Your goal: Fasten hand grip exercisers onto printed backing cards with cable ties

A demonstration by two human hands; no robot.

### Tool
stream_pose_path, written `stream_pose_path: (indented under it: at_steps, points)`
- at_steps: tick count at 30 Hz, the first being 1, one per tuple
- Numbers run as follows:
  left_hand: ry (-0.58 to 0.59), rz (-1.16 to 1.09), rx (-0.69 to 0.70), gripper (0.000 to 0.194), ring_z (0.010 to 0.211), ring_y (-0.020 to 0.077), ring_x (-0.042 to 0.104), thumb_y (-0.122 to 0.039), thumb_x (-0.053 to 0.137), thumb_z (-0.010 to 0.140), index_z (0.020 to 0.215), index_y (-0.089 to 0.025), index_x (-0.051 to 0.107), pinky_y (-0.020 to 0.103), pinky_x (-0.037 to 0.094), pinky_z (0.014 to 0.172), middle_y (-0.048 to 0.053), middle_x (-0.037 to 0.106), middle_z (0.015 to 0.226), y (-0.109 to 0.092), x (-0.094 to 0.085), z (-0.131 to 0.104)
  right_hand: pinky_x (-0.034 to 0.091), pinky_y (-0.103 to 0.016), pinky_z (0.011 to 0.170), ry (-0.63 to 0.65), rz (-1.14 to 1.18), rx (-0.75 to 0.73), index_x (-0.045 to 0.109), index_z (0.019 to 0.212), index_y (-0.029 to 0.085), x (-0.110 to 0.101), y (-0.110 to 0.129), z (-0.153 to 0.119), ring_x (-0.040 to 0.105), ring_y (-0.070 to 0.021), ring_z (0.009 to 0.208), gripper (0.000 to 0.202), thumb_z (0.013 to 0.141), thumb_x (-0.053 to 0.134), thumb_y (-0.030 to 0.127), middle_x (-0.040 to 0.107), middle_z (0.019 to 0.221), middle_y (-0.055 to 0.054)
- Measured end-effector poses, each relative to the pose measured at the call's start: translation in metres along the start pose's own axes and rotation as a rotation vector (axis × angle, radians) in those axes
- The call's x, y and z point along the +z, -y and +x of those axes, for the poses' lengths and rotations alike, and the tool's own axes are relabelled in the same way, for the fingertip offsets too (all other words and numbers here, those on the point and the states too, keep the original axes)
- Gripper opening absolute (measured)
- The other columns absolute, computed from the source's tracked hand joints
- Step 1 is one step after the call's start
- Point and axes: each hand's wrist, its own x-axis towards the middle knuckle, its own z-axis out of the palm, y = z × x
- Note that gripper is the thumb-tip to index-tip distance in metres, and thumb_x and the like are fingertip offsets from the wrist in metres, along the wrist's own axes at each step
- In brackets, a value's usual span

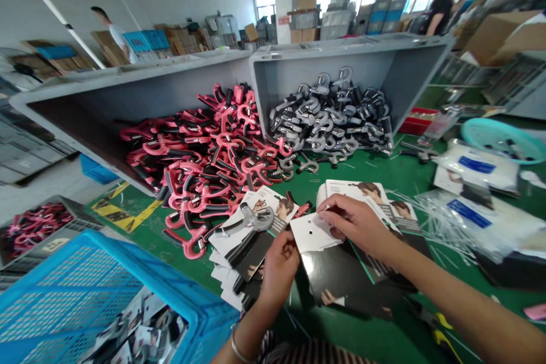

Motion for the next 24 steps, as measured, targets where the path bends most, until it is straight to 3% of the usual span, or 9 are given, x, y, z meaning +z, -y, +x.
stream_pose_path:
  at_steps: [5,8,11,15,21,24]
  points:
    - [0.224,0.135,0.068,0.014,0.095,0.0213,0.060,-0.027,0.060,0.090,0.095,-0.020,0.071,0.031,0.047,0.087,0.007,0.064,0.100,0.002,-0.024,-0.023,0.045,-0.028,0.064,0.018,0.004,0.029,0.066,0.094,0.021,0.000,-0.002,0.003,0.062,-0.0162,0.071,0.017,0.096,0.054,0.033,0.068,0.082,-0.001]
    - [0.131,0.136,0.085,0.013,0.088,0.0202,0.060,-0.026,0.061,0.089,0.093,-0.021,0.073,0.029,0.048,0.080,0.006,0.064,0.095,-0.001,-0.020,-0.019,0.044,-0.028,0.070,0.023,-0.071,-0.013,0.067,0.093,0.021,0.002,0.000,0.006,0.062,-0.0173,0.080,0.013,0.094,0.057,0.030,0.069,0.088,-0.002]
    - [0.011,0.121,0.158,0.014,0.103,0.0228,0.060,-0.023,0.061,0.087,0.089,-0.021,0.075,0.032,0.045,0.094,0.007,0.065,0.105,-0.003,-0.003,-0.004,0.042,-0.029,0.075,0.040,-0.140,-0.062,0.065,0.095,0.020,0.004,0.002,0.007,0.060,-0.0180,0.084,0.012,0.095,0.056,0.029,0.067,0.090,-0.002]
    - [0.062,-0.014,0.110,0.022,0.121,0.0264,0.055,-0.023,0.064,0.083,0.103,-0.023,0.075,0.040,0.038,0.107,0.006,0.070,0.112,-0.002,0.015,0.013,0.041,-0.030,0.077,0.059,-0.225,-0.133,0.062,0.098,0.020,0.008,0.002,0.005,0.058,-0.0185,0.084,0.012,0.097,0.052,0.027,0.065,0.092,-0.004]
    - [0.040,-0.124,0.005,0.021,0.119,0.0267,0.060,-0.025,0.071,0.078,0.098,-0.019,0.071,0.039,0.043,0.103,0.007,0.073,0.115,0.001,0.013,0.015,0.043,-0.032,0.081,0.082,-0.256,-0.175,0.062,0.103,0.021,0.009,0.002,0.003,0.058,-0.0205,0.091,0.015,0.098,0.048,0.023,0.064,0.098,-0.006]
    - [0.008,-0.253,-0.006,0.040,0.117,0.0259,0.062,-0.023,0.078,0.071,0.108,-0.018,0.063,0.037,0.047,0.099,0.010,0.068,0.125,-0.001,0.012,0.015,0.043,-0.034,0.085,0.142,-0.290,-0.216,0.063,0.105,0.022,0.007,0.004,0.002,0.058,-0.0216,0.095,0.019,0.098,0.046,0.020,0.062,0.102,-0.007]
